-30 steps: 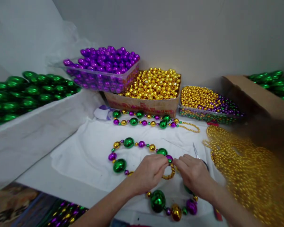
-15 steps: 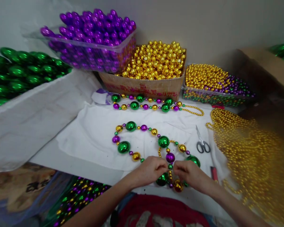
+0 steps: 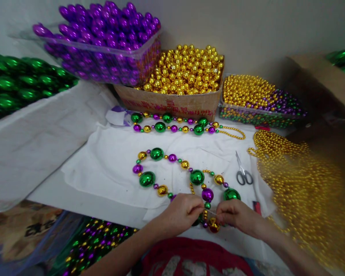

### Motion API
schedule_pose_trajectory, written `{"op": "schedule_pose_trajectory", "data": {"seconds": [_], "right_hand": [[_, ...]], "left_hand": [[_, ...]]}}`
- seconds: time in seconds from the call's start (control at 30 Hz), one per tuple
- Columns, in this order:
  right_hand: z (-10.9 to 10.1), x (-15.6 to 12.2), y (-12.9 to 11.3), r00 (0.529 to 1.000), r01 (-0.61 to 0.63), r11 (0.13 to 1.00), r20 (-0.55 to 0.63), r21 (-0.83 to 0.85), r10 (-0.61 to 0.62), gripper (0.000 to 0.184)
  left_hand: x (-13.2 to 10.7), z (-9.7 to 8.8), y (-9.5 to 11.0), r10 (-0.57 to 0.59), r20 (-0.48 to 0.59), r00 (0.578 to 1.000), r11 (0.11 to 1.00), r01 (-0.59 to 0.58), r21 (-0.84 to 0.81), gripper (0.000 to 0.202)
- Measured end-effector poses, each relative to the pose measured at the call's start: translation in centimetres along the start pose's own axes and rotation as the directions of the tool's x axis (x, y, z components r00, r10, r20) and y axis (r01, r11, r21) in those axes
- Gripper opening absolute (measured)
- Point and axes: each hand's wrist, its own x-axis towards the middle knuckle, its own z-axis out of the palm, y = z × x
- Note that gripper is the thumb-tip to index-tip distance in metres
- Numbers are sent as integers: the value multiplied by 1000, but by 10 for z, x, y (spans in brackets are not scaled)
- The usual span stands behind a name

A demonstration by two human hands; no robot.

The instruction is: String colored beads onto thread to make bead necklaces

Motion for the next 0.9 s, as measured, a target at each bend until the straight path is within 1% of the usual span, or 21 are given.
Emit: {"op": "schedule_pose_trajectory", "data": {"seconds": [0.03,0.07,0.1,0.13,0.17,0.2,0.27,0.3,0.33,0.37,0.4,0.43,0.47,0.5,0.57,0.7,0.8,0.9], "right_hand": [[-4,-4,-1,999,37,999,-16,3,-37,28],[-6,-7,-4,996,78,996,-39,45,-76,25],[-7,-9,-7,991,120,984,-72,131,-111,23],[-5,-10,-11,983,164,953,-117,254,-138,21],[-2,-11,-15,971,218,892,-177,397,-158,19],[3,-10,-20,954,283,793,-245,539,-174,17],[16,-5,-29,911,411,518,-365,750,-194,14],[22,-3,-34,893,451,378,-406,808,-196,13],[28,0,-38,881,471,259,-434,843,-192,13],[32,2,-41,875,476,161,-449,864,-180,14],[35,3,-45,875,472,92,-453,877,-168,15],[36,4,-47,879,461,53,-448,886,-160,16],[35,5,-49,884,453,40,-442,891,-154,18],[34,5,-49,889,444,51,-433,894,-148,19],[30,7,-49,895,441,115,-426,890,-133,22],[22,10,-44,887,461,243,-445,854,-119,23],[18,16,-34,883,464,322,-461,825,-90,25],[18,23,-20,868,466,396,-495,791,-35,28]], "left_hand": [[0,1,0,-11,-23,1000,1000,11,-26,18],[1,2,1,-25,-45,999,998,23,-61,18],[2,3,1,-40,-66,997,994,33,-101,18],[4,3,3,-50,-82,995,989,38,-143,18],[6,4,5,-58,-102,993,982,38,-184,17],[7,4,8,-66,-128,990,974,36,-226,17],[9,5,14,-76,-174,982,951,20,-307,19],[9,5,18,-79,-186,979,940,11,-342,21],[8,5,21,-77,-190,979,930,2,-366,24],[7,4,25,-72,-187,980,926,-4,-378,26],[6,4,28,-63,-181,982,926,-10,-377,28],[5,3,30,-51,-176,983,932,-17,-363,28],[4,3,32,-39,-175,984,939,-24,-344,28],[3,3,32,-29,-177,984,944,-31,-327,27],[4,5,32,-25,-182,983,948,-34,-317,26],[9,12,26,-51,-169,984,927,-16,-375,27],[14,19,17,-66,-151,986,916,0,-400,27],[19,29,4,-112,-108,988,891,52,-451,25]]}}
